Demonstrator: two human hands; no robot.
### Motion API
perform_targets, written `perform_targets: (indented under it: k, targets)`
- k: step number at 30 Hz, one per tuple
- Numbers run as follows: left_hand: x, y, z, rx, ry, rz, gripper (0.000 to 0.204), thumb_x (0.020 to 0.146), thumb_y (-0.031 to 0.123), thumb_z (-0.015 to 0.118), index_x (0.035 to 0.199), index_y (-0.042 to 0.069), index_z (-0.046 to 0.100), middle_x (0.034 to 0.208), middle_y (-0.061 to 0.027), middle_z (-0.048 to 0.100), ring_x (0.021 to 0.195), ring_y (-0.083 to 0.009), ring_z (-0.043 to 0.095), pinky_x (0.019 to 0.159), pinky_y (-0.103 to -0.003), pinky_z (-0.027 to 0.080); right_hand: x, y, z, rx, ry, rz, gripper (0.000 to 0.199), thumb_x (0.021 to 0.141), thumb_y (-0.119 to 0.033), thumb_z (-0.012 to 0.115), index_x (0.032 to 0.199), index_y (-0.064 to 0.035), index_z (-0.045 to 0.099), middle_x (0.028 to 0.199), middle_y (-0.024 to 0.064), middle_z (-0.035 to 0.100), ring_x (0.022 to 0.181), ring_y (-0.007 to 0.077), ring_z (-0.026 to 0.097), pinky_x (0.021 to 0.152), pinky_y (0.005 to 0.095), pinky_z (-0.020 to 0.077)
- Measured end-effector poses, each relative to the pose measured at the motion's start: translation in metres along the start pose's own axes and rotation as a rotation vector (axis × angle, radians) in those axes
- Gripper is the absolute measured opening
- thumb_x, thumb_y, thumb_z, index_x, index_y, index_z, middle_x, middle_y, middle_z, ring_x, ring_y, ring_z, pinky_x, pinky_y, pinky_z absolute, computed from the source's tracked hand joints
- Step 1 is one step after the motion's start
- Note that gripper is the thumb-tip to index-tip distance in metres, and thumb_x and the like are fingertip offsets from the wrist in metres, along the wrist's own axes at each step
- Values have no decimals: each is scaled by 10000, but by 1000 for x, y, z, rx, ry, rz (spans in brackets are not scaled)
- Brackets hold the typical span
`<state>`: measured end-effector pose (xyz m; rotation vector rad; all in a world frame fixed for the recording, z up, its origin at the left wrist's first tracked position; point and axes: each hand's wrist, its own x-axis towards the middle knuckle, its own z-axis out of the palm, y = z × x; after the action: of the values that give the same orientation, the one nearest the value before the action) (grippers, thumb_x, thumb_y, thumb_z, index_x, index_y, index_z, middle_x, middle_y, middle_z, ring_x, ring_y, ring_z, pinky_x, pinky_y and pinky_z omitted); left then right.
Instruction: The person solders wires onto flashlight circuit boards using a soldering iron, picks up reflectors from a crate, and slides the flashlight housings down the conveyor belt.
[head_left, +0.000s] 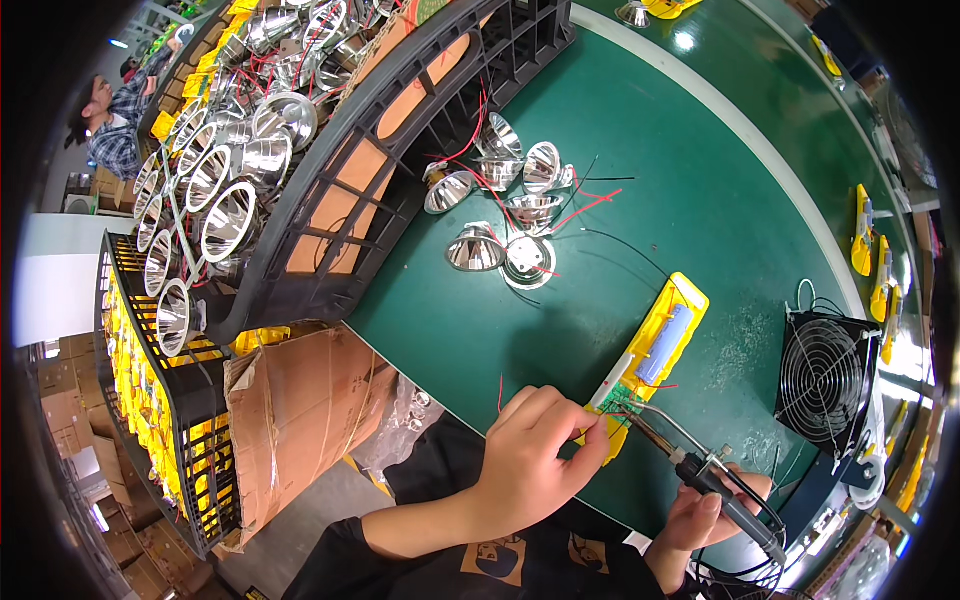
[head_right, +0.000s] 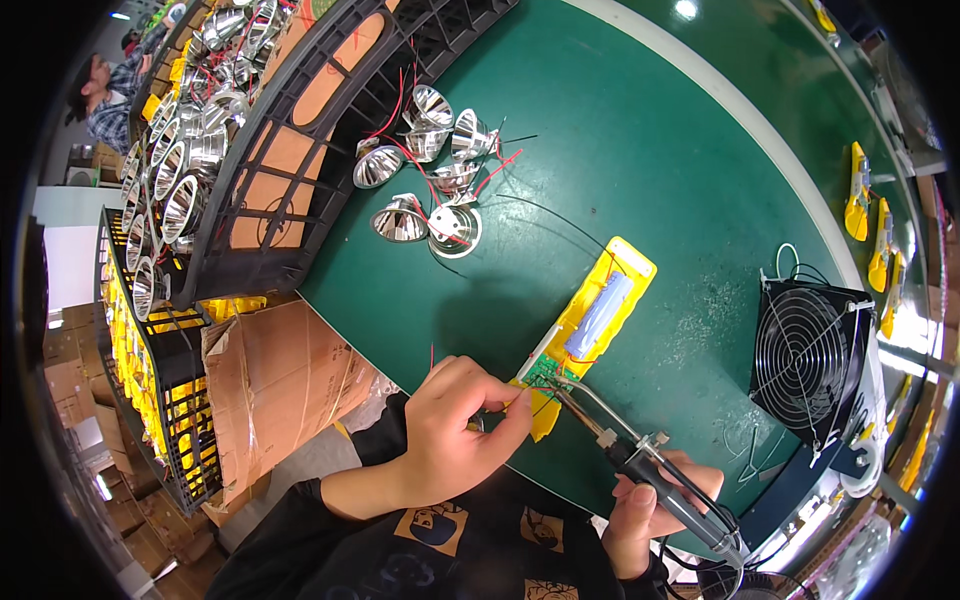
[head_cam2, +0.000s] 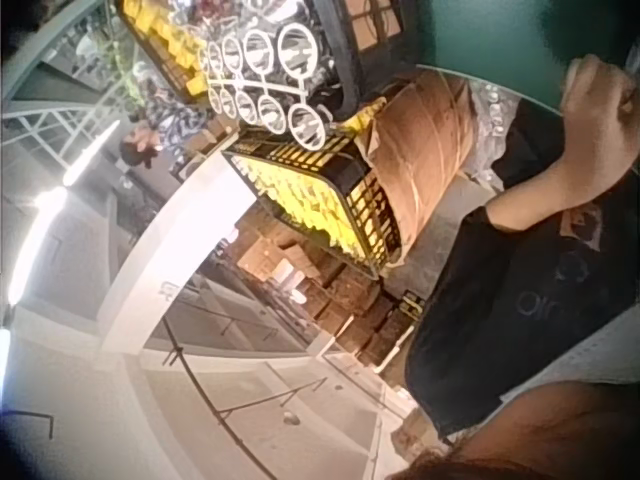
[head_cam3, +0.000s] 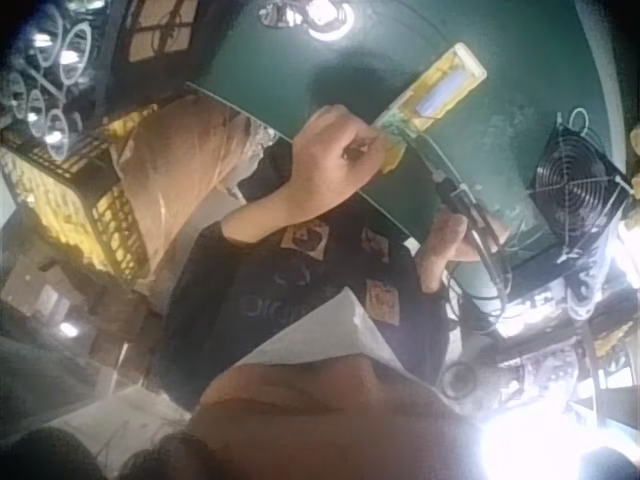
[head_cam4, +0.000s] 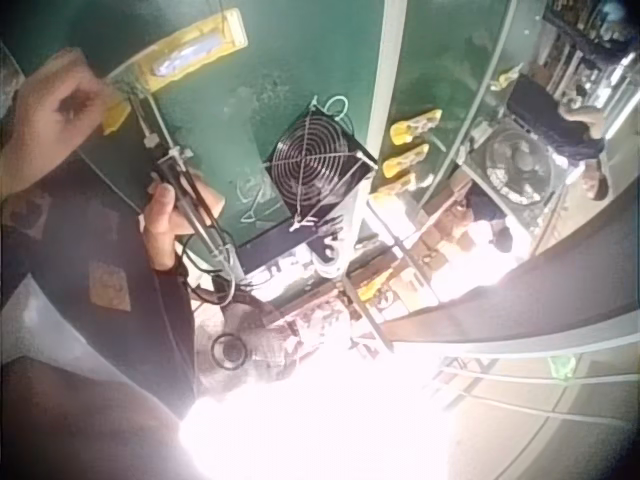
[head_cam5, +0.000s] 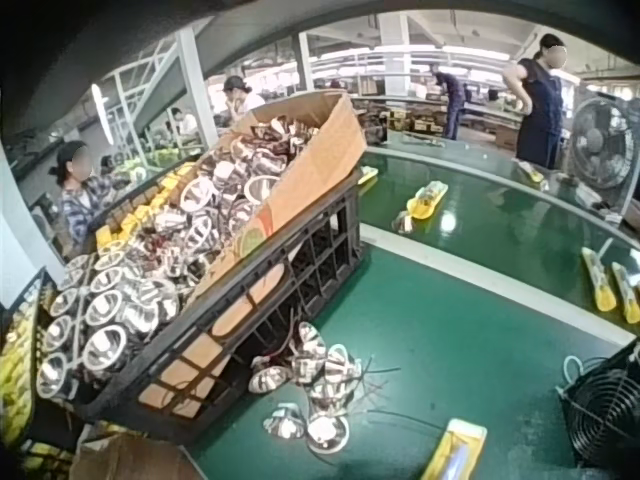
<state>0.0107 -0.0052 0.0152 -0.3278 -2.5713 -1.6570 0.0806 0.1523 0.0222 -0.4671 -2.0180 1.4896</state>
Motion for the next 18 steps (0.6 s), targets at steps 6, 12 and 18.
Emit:
perform_targets:
  k: [6, 12, 18]
  targets:
    - [-1, -1, 0, 15, -4, 0, 152, 637, -33, 651, 640, 51, 525, 558, -30, 489, 490, -164, 445, 467, -273, 343, 3, -9, 5, -54, -17, 58, 461, 757, -423, 612, 786, -31, 371, 477, 20, 450, 405, 69, 431, 433, 176, 383]
    - [-1, -1, 0, 10, -12, -12, 151, 638, -32, 648, 637, 51, 522, 554, -30, 485, 486, -166, 445, 463, -275, 339, 3, -9, 6, -84, -25, 38, 462, 765, -426, 600, 793, -28, 367, 479, 23, 455, 411, 70, 434, 434, 175, 374]
    - [-1, -1, -1, 8, -25, -17, 147, 640, -29, 648, 638, 53, 525, 550, -28, 484, 481, -165, 446, 458, -275, 336, 3, -10, 5, -86, -36, 49, 457, 768, -424, 594, 800, -32, 363, 479, 24, 454, 420, 71, 440, 440, 178, 378]
